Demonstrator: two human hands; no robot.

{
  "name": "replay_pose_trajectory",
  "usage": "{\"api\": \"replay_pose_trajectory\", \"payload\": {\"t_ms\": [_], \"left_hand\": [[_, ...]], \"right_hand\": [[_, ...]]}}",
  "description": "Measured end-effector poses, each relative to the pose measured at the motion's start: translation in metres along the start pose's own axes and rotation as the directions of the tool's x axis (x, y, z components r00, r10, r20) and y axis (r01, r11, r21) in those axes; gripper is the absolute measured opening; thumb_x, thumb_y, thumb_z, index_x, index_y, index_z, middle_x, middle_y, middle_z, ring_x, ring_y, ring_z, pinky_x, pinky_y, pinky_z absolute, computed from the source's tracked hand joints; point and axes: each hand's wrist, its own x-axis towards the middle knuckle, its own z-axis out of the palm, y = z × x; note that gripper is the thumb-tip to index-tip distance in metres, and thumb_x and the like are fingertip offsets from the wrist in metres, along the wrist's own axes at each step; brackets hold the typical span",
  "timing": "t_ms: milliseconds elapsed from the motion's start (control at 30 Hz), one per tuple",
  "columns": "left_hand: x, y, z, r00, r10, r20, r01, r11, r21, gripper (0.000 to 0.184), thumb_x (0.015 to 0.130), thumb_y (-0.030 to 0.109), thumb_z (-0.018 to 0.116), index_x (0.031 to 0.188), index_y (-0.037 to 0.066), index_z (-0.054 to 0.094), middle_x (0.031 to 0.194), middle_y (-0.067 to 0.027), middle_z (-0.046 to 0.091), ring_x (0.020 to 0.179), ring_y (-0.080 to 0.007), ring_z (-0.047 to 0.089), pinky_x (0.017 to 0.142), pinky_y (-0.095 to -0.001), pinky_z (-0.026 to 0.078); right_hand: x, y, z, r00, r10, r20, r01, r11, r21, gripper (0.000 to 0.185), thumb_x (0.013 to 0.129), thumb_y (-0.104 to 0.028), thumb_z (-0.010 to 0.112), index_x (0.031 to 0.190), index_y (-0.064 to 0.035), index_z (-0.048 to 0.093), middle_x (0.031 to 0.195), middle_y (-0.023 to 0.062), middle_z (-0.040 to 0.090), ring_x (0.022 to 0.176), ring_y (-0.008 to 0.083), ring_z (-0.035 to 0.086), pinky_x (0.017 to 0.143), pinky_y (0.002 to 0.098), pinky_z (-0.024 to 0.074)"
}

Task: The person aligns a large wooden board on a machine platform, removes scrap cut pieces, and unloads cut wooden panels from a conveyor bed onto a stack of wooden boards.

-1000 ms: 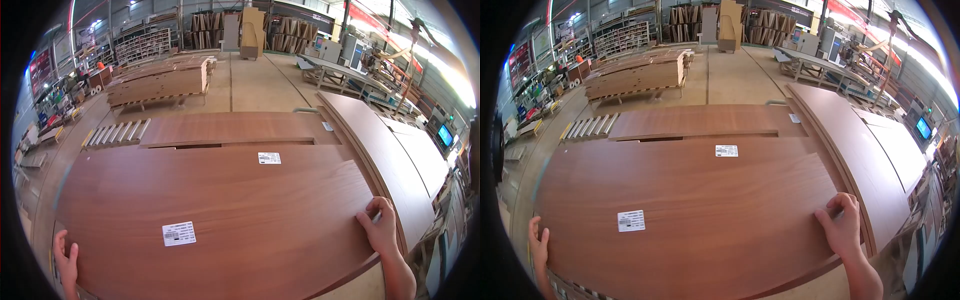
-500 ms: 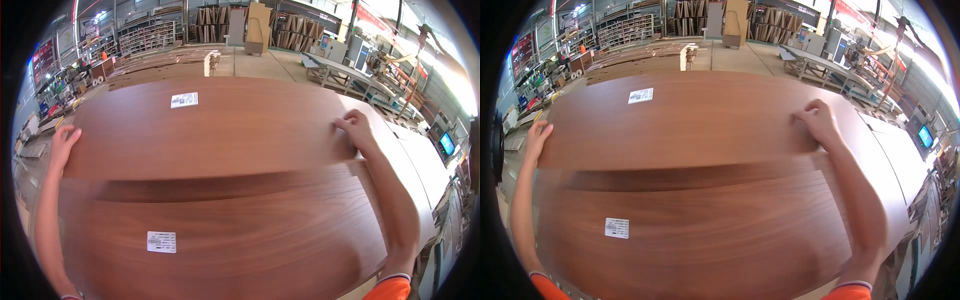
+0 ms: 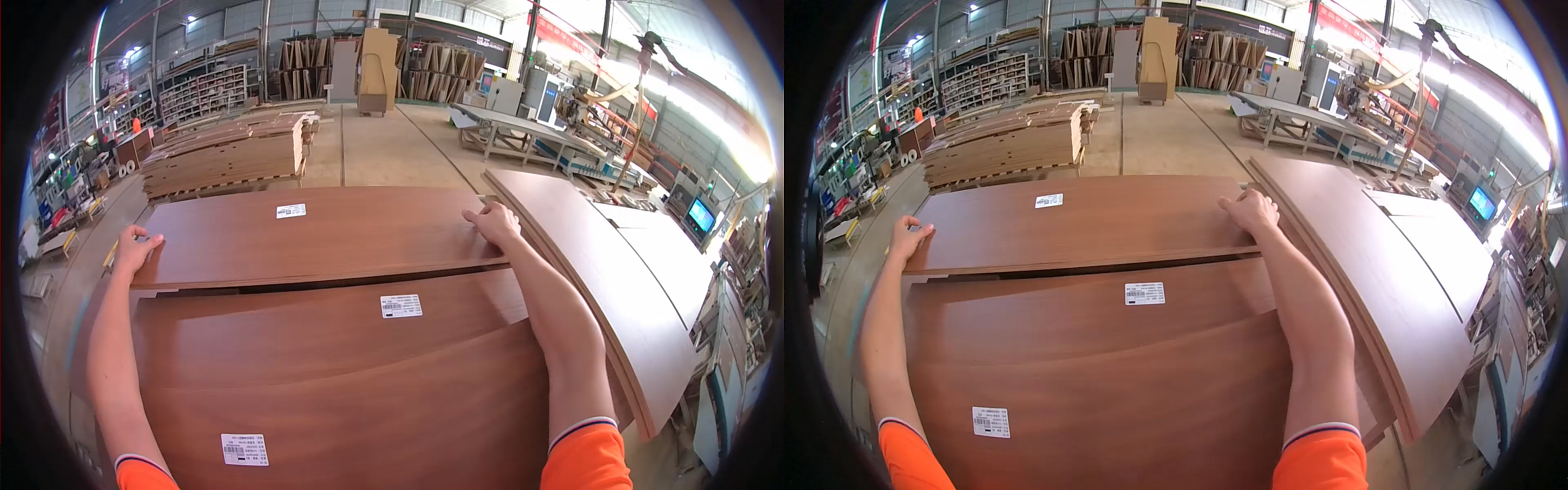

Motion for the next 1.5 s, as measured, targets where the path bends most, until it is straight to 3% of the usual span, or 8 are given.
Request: {"api": "replay_pose_trajectory", "payload": {"t_ms": [67,133,233,367,500,1267,1467,1500], "left_hand": [[0.003,-0.013,0.003,0.997,-0.041,0.071,0.04,0.999,0.004,0.057,0.072,0.044,0.088,0.103,0.003,0.064,0.104,-0.0152,0.069,0.1,-0.0259,0.064,0.091,-0.0377,0.049],[0.01,-0.032,0.018,0.952,0.286,-0.114,-0.277,0.957,0.088,0.05,0.079,0.039,0.084,0.106,0.003,0.062,0.101,-0.0123,0.068,0.094,-0.0236,0.064,0.085,-0.0365,0.05],[0.013,-0.049,0.046,0.976,0.217,0.026,-0.219,0.966,0.137,0.054,0.083,0.042,0.08,0.114,0.002,0.061,0.112,-0.0147,0.066,0.108,-0.0274,0.061,0.094,-0.0382,0.047],[-0.002,-0.045,0.055,0.978,0.195,0.076,-0.201,0.977,0.074,0.053,0.083,0.042,0.079,0.114,0.003,0.062,0.115,-0.0168,0.065,0.11,-0.0299,0.061,0.096,-0.039,0.047],[0.026,-0.037,0.052,0.976,0.213,0.036,-0.216,0.971,0.1,0.047,0.085,0.038,0.078,0.113,0.002,0.064,0.116,-0.0175,0.065,0.111,-0.0317,0.061,0.097,-0.0399,0.047],[0.011,-0.01,0.055,0.952,0.272,0.141,-0.283,0.957,0.069,0.035,0.091,0.03,0.072,0.111,0.002,0.066,0.117,-0.0151,0.067,0.113,-0.0279,0.061,0.101,-0.0379,0.044],[-0.004,0.009,0.071,0.888,0.368,0.274,-0.405,0.91,0.088,0.049,0.095,0.04,0.066,0.13,0.007,0.058,0.123,-0.0177,0.066,0.12,-0.0293,0.058,0.104,-0.0394,0.043],[-0.02,0.036,0.049,0.916,0.198,0.35,-0.279,0.94,0.199,0.054,0.096,0.041,0.065,0.135,0.006,0.053,0.133,-0.0206,0.059,0.129,-0.0323,0.053,0.108,-0.0405,0.041]], "right_hand": [[-0.003,-0.008,-0.02,0.982,-0.111,0.151,0.13,0.984,-0.123,0.069,0.075,-0.065,0.074,0.118,-0.0118,0.072,0.137,0.0174,0.061,0.129,0.0393,0.053,0.109,0.0476,0.0414],[-0.017,-0.02,-0.011,0.992,-0.121,0.045,0.129,0.944,-0.303,0.063,0.082,-0.061,0.069,0.12,-0.0102,0.071,0.14,0.0202,0.058,0.129,0.0422,0.052,0.109,0.0472,0.0413],[-0.026,-0.025,-0.002,0.875,-0.326,0.358,0.431,0.862,-0.268,0.062,0.1,-0.052,0.044,0.138,-0.0048,0.057,0.146,0.0219,0.051,0.138,0.0442,0.042,0.112,0.0527,0.0372],[-0.077,-0.013,0.022,0.884,-0.324,0.336,0.418,0.87,-0.262,0.071,0.103,-0.056,0.034,0.157,-0.0093,0.03,0.163,0.0172,0.025,0.15,0.0399,0.022,0.12,0.0539,0.0221],[-0.065,-0.03,0.002,0.897,-0.293,0.333,0.369,0.909,-0.195,0.074,0.103,-0.058,0.031,0.16,-0.012,0.021,0.168,0.0165,0.011,0.155,0.0387,0.006,0.124,0.0514,0.0084],[-0.063,-0.004,-0.017,0.893,-0.304,0.332,0.38,0.905,-0.19,0.077,0.102,-0.058,0.036,0.159,-0.0088,0.024,0.167,0.0166,0.014,0.155,0.0353,0.009,0.125,0.0469,0.0113],[-0.053,0.049,-0.028,0.869,-0.435,0.238,0.482,0.852,-0.202,0.074,0.101,-0.056,0.043,0.153,-0.0039,0.037,0.161,0.0209,0.03,0.15,0.037,0.026,0.122,0.047,0.0231],[-0.061,0.033,-0.037,0.835,-0.428,0.346,0.504,0.848,-0.166,0.071,0.101,-0.054,0.046,0.15,-0.0025,0.041,0.158,0.022,0.035,0.147,0.037,0.033,0.12,0.0467,0.0269]]}}
